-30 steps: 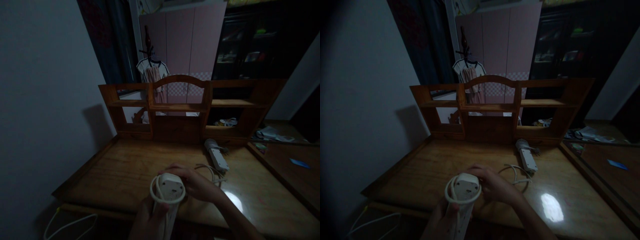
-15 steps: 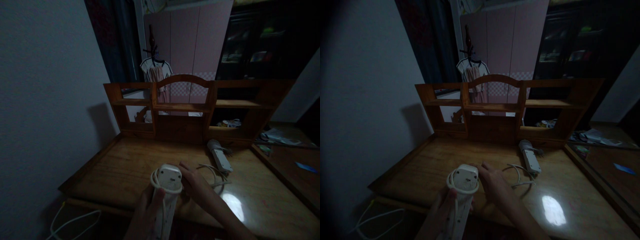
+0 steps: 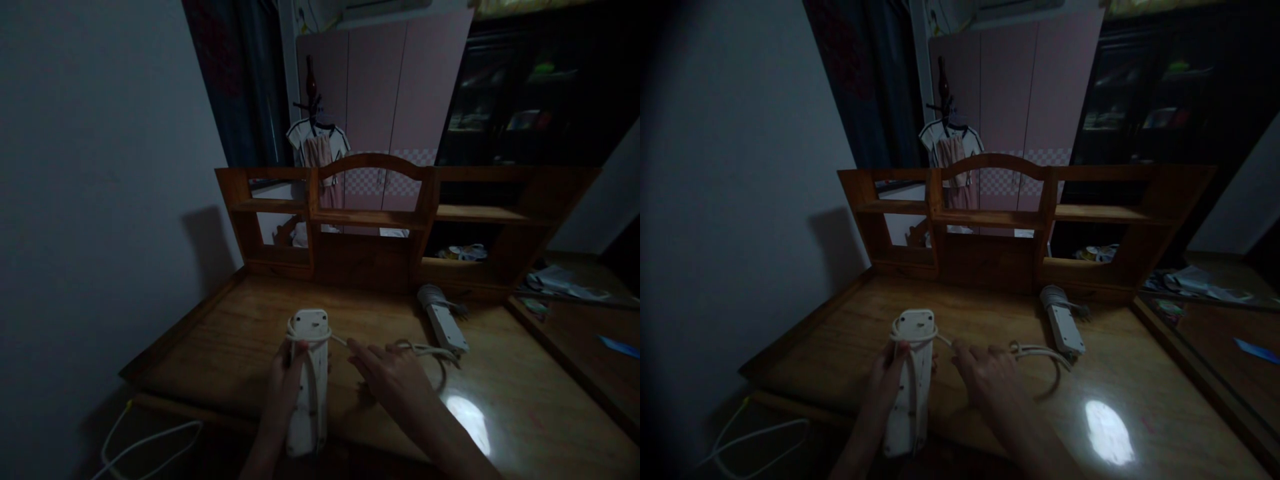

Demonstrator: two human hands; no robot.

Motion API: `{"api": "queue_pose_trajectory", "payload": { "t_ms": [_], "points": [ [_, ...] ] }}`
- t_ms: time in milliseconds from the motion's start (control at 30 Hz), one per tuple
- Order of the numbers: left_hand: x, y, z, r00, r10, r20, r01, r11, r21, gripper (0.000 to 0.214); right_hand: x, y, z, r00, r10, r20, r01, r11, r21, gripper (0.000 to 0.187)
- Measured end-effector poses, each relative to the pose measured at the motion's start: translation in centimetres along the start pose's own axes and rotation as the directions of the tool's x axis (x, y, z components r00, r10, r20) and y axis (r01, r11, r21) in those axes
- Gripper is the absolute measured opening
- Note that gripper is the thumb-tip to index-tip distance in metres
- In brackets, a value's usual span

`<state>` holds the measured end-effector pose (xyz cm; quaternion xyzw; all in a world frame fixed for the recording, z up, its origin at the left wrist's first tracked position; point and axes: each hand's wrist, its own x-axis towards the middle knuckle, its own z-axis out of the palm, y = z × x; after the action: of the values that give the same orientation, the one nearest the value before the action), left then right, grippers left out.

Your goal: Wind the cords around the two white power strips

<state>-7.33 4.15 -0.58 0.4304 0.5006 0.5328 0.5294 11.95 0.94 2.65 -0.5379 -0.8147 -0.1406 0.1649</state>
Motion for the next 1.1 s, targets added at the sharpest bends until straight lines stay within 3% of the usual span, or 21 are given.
{"api": "queue_pose_trajectory", "payload": {
  "t_ms": [133,200,333,467,600,733,833,933,1100],
  "points": [
    [1.0,-1.1,-0.1,0.994,-0.02,0.11,0.028,0.997,-0.071,0.061,-0.3,-0.2,-0.6,0.999,-0.041,-0.026,0.041,0.999,0.018,0.018],
    [1.3,-1.2,-0.2,0.995,-0.022,0.097,0.025,0.999,-0.033,0.062,-0.4,-0.1,-0.9,0.998,-0.053,-0.021,0.054,0.997,0.061,0.008],
    [2.0,-0.7,-0.3,0.998,0.06,0.018,-0.062,0.99,0.123,0.062,-0.5,0.0,-1.1,0.991,-0.13,-0.021,0.132,0.984,0.122,0.014],
    [1.7,-0.3,0.4,0.981,0.194,-0.002,-0.182,0.921,0.345,0.049,-0.6,-0.2,-1.5,0.987,-0.162,0.011,0.159,0.979,0.126,0.013],
    [0.4,-0.4,2.2,0.985,0.168,0.028,-0.155,0.812,0.562,0.052,-0.6,-0.3,-2.0,0.983,-0.179,0.029,0.175,0.977,0.119,0.023],
    [-0.8,-0.2,3.7,0.984,0.073,0.164,-0.165,0.727,0.666,0.055,-0.5,0.1,-2.3,0.974,-0.222,-0.047,0.227,0.96,0.163,0.024],
    [-2.0,0.6,3.7,0.961,0.056,0.271,-0.218,0.755,0.619,0.049,-0.4,0.8,-2.4,0.969,-0.219,-0.111,0.238,0.946,0.219,0.018],
    [-3.3,1.6,3.3,0.901,0.138,0.412,-0.337,0.82,0.463,0.047,-0.3,1.6,-2.8,0.976,-0.167,-0.142,0.204,0.928,0.312,0.013],
    [-4.3,3.3,3.6,0.867,0.078,0.492,-0.288,0.885,0.366,0.054,-0.7,2.3,-4.1,0.992,-0.102,-0.074,0.125,0.861,0.493,0.007]
  ]
}}
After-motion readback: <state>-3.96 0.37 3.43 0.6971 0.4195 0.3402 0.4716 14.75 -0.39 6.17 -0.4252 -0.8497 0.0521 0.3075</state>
